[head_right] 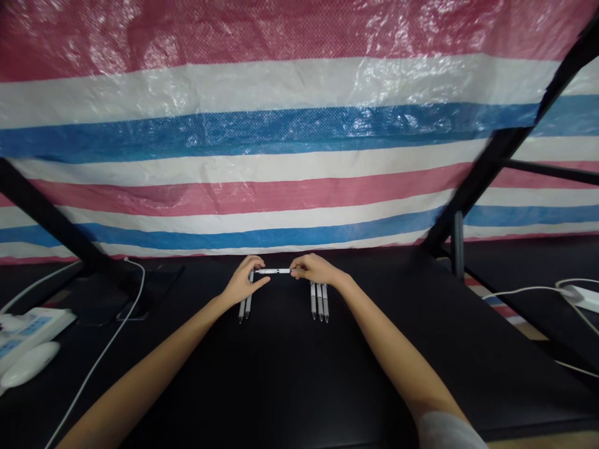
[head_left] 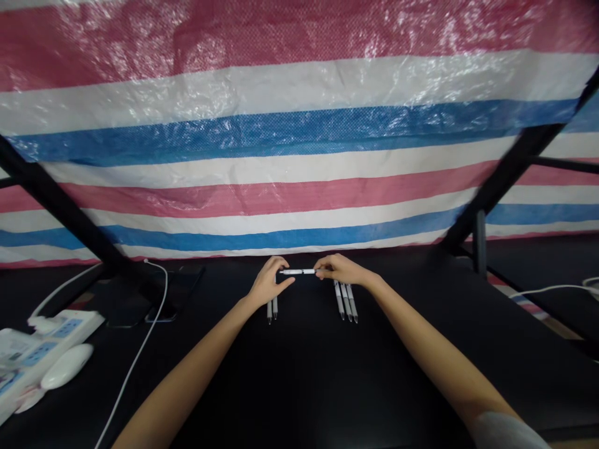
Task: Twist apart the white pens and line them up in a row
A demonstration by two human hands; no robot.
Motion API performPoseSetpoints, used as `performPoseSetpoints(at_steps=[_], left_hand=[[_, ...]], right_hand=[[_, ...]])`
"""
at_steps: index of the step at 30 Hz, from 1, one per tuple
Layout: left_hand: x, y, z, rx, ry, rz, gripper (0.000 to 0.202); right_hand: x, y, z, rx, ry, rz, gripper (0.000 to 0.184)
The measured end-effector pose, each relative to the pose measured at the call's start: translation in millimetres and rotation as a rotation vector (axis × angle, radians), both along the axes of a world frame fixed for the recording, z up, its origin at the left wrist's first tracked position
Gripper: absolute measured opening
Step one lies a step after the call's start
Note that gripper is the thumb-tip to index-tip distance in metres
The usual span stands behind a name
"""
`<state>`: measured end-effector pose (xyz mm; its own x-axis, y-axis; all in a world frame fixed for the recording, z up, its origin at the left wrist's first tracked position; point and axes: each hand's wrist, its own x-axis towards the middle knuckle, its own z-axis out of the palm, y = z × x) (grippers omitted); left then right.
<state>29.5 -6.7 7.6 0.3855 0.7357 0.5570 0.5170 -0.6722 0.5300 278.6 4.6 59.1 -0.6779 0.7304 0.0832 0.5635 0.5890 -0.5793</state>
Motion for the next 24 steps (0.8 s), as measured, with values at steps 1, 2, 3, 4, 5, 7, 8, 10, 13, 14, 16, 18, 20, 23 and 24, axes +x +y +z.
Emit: performPoseSetpoints(at_steps=[1,2,3,4,5,7,8,10,13,14,16,18,20,23,24], left_hand=[[-0.1,0.3,-0.3,0.008,0.001,-0.006,0.017],[-0.3,0.7,-0.5,0.017,0.002,-0.01,0.013],[-0.5,1.1,-0.8,0.024,-0.002,-0.01,0.01],[-0.6,1.5,-1.0,0.027,-0.007,-0.01,0.008],[-0.8,1.9,-1.2,0.026,-0.012,-0.012,0.008],[-1.1,2.7,-1.9,0.021,-0.022,-0.017,0.009],[-1.2,3.1,-2.3,0.018,-0.025,-0.019,0.009],[-1.3,3.7,-3.1,0.013,-0.026,-0.016,0.011],[-1.3,3.7,-3.2,0.006,-0.015,-0.005,0.014],[-1.3,3.3,-2.8,0.002,-0.01,-0.002,0.015],[-1.3,2.3,-1.3,-0.008,-0.001,0.004,0.018],[-1.2,1.3,0.3,-0.021,-0.001,0.008,0.023],[-1.0,0.7,1.4,-0.031,-0.004,0.009,0.029],[-0.6,1.1,1.9,-0.037,-0.004,0.008,0.04],[-0.5,1.5,1.8,-0.041,-0.004,0.009,0.042]], right_hand=[[0.1,0.0,0.2,0.002,-0.003,0.0,0.018],[0.1,-0.1,0.3,0.003,-0.007,0.0,0.018],[0.0,-0.2,0.4,0.002,-0.01,0.001,0.017],[-0.2,-0.2,0.5,0.001,-0.013,0.001,0.017],[-0.3,-0.3,0.7,0.001,-0.014,0.001,0.017],[-0.3,-0.3,1.0,0.005,-0.015,-0.002,0.017],[-0.2,-0.2,1.0,0.008,-0.016,-0.002,0.017],[0.4,0.3,0.8,0.012,-0.016,-0.006,0.017],[1.0,1.1,-0.3,0.016,-0.011,-0.011,0.019],[1.0,1.2,-0.8,0.018,-0.008,-0.014,0.019],[0.7,1.2,-1.5,0.017,-0.004,-0.019,0.02],[0.1,0.6,-1.7,0.011,0.001,-0.022,0.021],[-0.5,-0.1,-1.4,0.01,0.002,-0.025,0.021],[-0.8,-0.9,-0.6,0.015,0.0,-0.022,0.019],[-0.8,-1.1,-0.2,0.016,-0.001,-0.019,0.019]])
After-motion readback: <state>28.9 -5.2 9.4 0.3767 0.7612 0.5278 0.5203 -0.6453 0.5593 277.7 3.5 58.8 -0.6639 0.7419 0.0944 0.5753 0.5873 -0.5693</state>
